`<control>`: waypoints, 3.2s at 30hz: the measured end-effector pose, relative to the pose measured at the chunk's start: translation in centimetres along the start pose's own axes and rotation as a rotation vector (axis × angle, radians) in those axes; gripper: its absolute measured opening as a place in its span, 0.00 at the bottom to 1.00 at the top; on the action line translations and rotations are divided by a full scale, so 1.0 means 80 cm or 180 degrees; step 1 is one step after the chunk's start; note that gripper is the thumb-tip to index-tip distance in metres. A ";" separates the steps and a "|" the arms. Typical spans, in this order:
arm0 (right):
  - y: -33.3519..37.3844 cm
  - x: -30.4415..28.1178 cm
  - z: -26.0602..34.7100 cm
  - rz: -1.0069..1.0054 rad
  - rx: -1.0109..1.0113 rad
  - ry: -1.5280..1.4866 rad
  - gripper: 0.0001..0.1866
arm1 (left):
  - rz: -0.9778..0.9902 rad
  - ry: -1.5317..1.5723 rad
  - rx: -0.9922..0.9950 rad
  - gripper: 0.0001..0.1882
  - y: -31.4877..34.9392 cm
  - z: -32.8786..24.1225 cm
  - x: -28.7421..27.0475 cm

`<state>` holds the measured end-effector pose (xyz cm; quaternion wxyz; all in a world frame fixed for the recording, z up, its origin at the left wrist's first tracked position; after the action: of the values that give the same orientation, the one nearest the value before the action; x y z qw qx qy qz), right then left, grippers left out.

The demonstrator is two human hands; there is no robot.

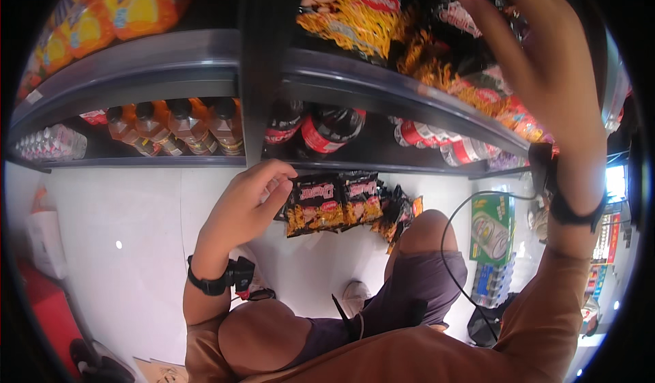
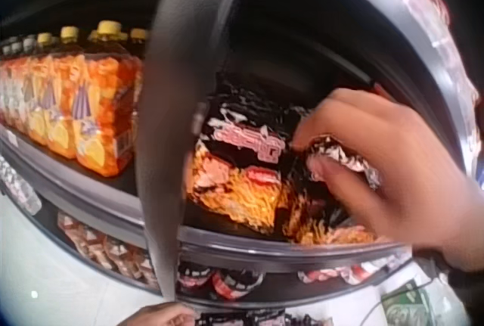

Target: The person takes individual packets of instant noodles from a pile on the floor and places them onto a grocery shelf, occasionally wiping the shelf surface with a cloth.

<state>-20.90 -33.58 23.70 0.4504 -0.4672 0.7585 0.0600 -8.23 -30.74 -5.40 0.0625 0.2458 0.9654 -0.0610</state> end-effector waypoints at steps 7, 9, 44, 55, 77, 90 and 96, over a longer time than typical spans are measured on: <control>0.190 0.152 0.144 0.0964 -0.0289 -0.1547 0.09 | 0.0748 -0.0693 -0.1304 0.22 -0.019 0.213 0.083; 0.261 0.271 0.155 0.2177 0.0802 -0.2041 0.12 | 0.0703 -0.0230 -0.2044 0.25 -0.003 0.279 0.110; 0.404 0.378 0.278 0.1935 0.5684 -0.5932 0.38 | 0.1020 0.1852 -0.1381 0.47 -0.014 0.223 0.179; 0.279 0.129 0.152 -0.0484 0.3481 -0.5044 0.51 | 0.0559 0.0834 0.0262 0.37 0.007 -0.056 0.080; -0.001 0.041 -0.074 -0.0625 0.3215 -0.5033 0.26 | -0.0634 0.0349 0.0511 0.16 -0.116 -0.232 -0.174; -0.034 0.073 -0.099 -0.0528 0.2458 -0.3267 0.38 | 0.0097 -0.0014 -0.0274 0.32 -0.184 -0.228 -0.124; 0.014 -0.013 -0.013 -0.1018 0.0423 -0.0793 0.21 | 0.0362 -0.1182 0.0391 0.25 -0.182 -0.250 -0.123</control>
<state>-22.22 -32.83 24.72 0.5743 -0.5398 0.6154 -0.0050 -8.50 -45.07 17.06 0.2277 0.2878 0.9163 -0.1604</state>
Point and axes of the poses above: each hand's wrist, its own y-axis away from the middle knuckle, its own x-axis out of the palm, z = x × y, the point moved 8 cm from there along -y, towards the middle knuckle, and after that the axes turned 7 degrees about y, right-handed, at the moved point
